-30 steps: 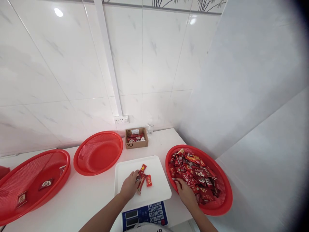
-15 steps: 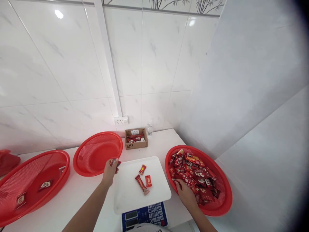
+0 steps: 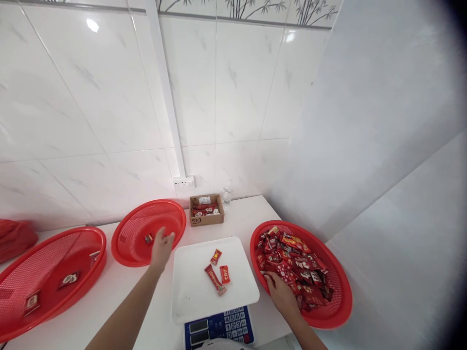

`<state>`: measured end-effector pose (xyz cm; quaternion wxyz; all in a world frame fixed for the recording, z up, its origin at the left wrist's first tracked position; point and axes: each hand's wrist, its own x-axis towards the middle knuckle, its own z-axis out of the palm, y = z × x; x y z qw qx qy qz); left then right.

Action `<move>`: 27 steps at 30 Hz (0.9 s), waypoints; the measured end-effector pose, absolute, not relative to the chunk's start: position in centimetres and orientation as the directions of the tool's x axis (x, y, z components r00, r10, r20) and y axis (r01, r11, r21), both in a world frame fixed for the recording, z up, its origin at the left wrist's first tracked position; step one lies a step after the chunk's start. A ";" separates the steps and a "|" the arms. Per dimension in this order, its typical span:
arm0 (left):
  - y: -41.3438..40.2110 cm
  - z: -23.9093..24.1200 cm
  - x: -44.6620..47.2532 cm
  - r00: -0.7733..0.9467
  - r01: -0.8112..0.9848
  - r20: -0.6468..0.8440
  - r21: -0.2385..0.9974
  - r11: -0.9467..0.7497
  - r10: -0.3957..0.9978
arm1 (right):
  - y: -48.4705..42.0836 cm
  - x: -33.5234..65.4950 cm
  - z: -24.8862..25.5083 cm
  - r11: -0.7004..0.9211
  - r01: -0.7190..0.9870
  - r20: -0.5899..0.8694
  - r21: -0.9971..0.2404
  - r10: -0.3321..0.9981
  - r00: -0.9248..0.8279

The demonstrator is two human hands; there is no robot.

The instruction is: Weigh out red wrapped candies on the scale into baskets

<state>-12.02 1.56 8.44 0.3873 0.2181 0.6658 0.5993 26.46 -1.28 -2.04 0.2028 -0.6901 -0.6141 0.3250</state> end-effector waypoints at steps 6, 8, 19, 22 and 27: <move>-1.1 3.7 -3.6 0.210 0.686 -0.125 0.725 -0.055 0.970 | -1.3 26.4 -2.0 -0.163 0.730 -0.190 -0.664 0.981 0.045; -1.8 2.4 -1.7 0.361 0.810 -0.214 0.554 -0.192 0.908 | -1.3 26.4 -2.0 -0.165 0.737 -0.188 -0.656 0.981 0.053; -1.6 -0.4 -0.6 0.402 0.869 0.025 0.305 -0.390 0.915 | -1.4 26.2 -1.2 -0.203 0.742 -0.241 -0.639 0.969 0.058; -1.5 -0.1 -0.8 0.390 0.879 0.048 0.279 -0.387 0.920 | -1.4 26.2 -1.1 -0.192 0.737 -0.231 -0.648 0.972 0.050; -1.1 0.8 -0.1 0.379 0.903 0.006 0.215 -0.371 0.925 | -1.4 26.2 -1.3 -0.168 0.723 -0.208 -0.670 0.978 0.035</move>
